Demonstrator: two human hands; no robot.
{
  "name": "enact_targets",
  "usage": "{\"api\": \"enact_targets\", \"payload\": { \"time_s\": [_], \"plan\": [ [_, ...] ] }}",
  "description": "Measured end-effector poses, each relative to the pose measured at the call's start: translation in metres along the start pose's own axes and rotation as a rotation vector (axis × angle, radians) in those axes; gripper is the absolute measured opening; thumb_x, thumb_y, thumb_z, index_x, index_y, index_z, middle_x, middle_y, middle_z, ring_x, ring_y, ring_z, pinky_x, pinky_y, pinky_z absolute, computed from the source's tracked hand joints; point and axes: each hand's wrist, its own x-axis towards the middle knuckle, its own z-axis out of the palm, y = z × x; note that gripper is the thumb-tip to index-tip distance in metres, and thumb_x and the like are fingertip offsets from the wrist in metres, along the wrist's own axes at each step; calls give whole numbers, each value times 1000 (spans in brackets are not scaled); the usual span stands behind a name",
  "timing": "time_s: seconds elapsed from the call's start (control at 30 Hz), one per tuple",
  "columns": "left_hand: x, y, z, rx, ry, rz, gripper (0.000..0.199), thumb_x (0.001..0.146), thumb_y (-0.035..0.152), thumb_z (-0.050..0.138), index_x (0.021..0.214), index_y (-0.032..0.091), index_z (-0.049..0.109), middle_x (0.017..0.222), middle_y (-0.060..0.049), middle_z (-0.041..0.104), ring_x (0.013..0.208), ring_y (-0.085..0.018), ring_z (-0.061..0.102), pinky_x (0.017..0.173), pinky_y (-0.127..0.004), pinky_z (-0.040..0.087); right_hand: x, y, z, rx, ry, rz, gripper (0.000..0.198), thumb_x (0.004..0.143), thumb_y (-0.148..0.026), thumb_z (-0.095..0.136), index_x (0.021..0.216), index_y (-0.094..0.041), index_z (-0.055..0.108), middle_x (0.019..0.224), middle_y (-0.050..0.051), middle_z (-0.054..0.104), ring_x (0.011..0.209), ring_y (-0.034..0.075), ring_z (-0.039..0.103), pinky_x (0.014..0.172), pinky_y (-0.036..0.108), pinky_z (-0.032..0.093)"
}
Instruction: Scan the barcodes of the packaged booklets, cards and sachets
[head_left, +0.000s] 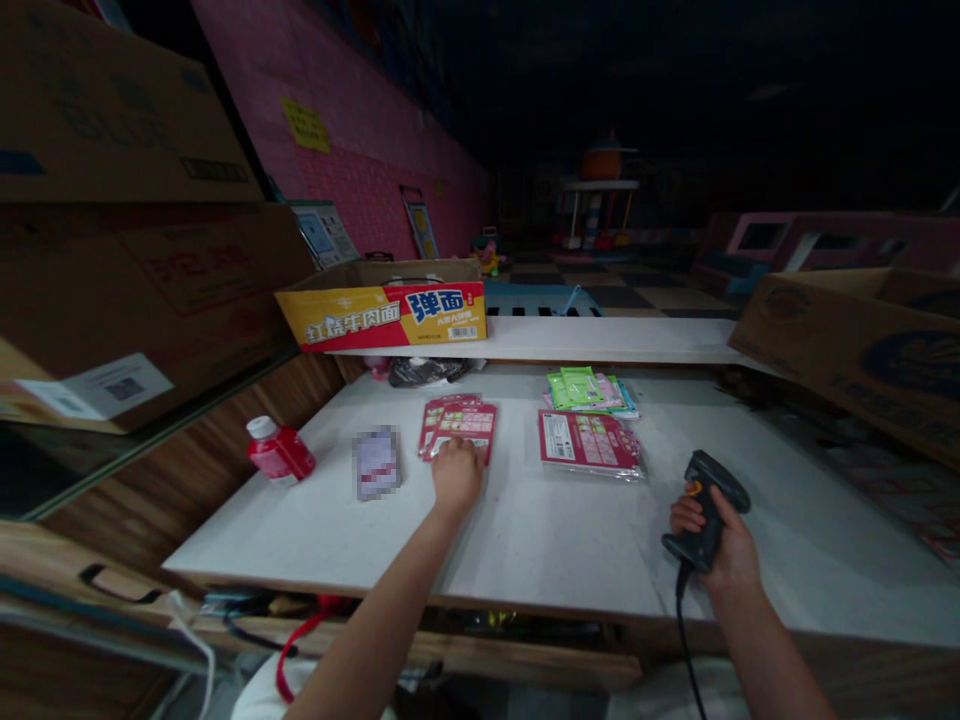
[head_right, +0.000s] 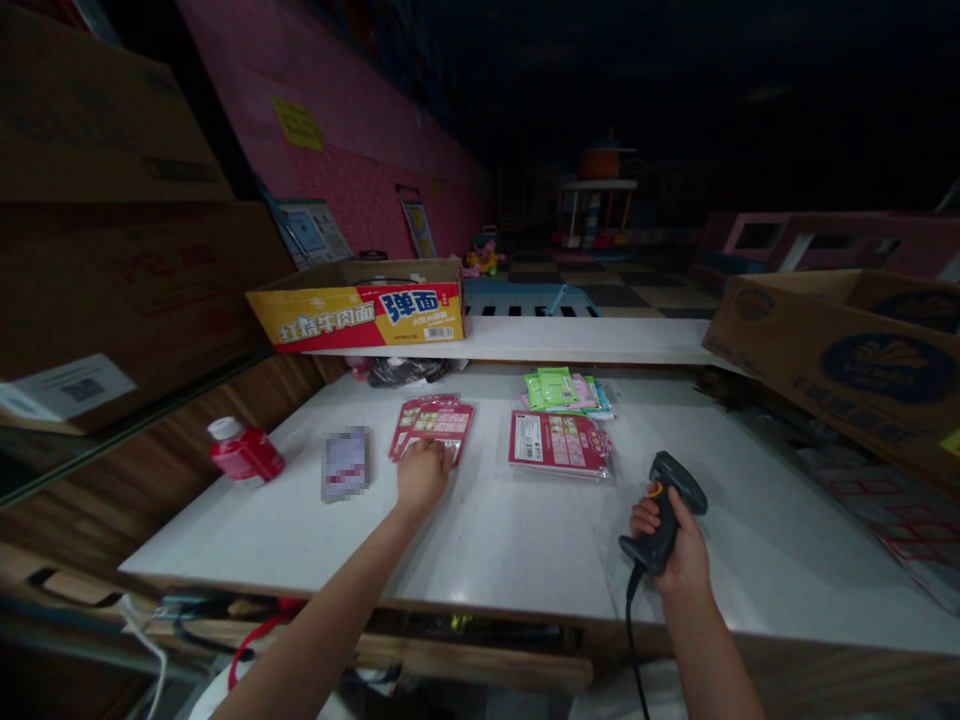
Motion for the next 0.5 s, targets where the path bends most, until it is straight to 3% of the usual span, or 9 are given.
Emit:
{"api": "enact_targets", "payload": {
  "time_s": [0.13, 0.33, 0.4, 0.5],
  "plan": [
    [3, -9, -6, 102, 54, -259, 61, 79, 58, 56, 113, 8, 59, 110, -27, 57, 104, -41, 53, 79, -52, 46, 0, 0, 0, -37, -5, -7, 30, 68, -18, 76, 87, -19, 53, 62, -7, 45, 46, 5, 46, 39, 15, 46],
    [9, -20, -4, -9, 84, -366, 79, 63, 64, 70, 115, 6, 55, 111, -30, 56, 104, -45, 54, 79, -56, 45, -1, 0, 2, -1, 8, 9, 31, 67, -17, 76, 88, -17, 53, 61, -7, 46, 46, 4, 47, 41, 13, 45],
    [14, -29, -4, -156, 93, -423, 75, 56, 54, 79, 110, 8, 56, 109, -28, 60, 105, -43, 57, 82, -54, 46, -2, 1, 2, 3, 10, 11, 31, 67, -17, 76, 87, -17, 53, 62, -7, 46, 46, 4, 47, 41, 13, 45],
    [24, -41, -1, -628, -5, -518, 49, 54, 36, 83, 91, 13, 60, 90, -16, 68, 94, -37, 64, 78, -48, 51, -3, 2, 3, -23, 5, 10, 30, 68, -18, 76, 86, -18, 53, 61, -7, 46, 45, 4, 46, 40, 14, 45]
  ]
}}
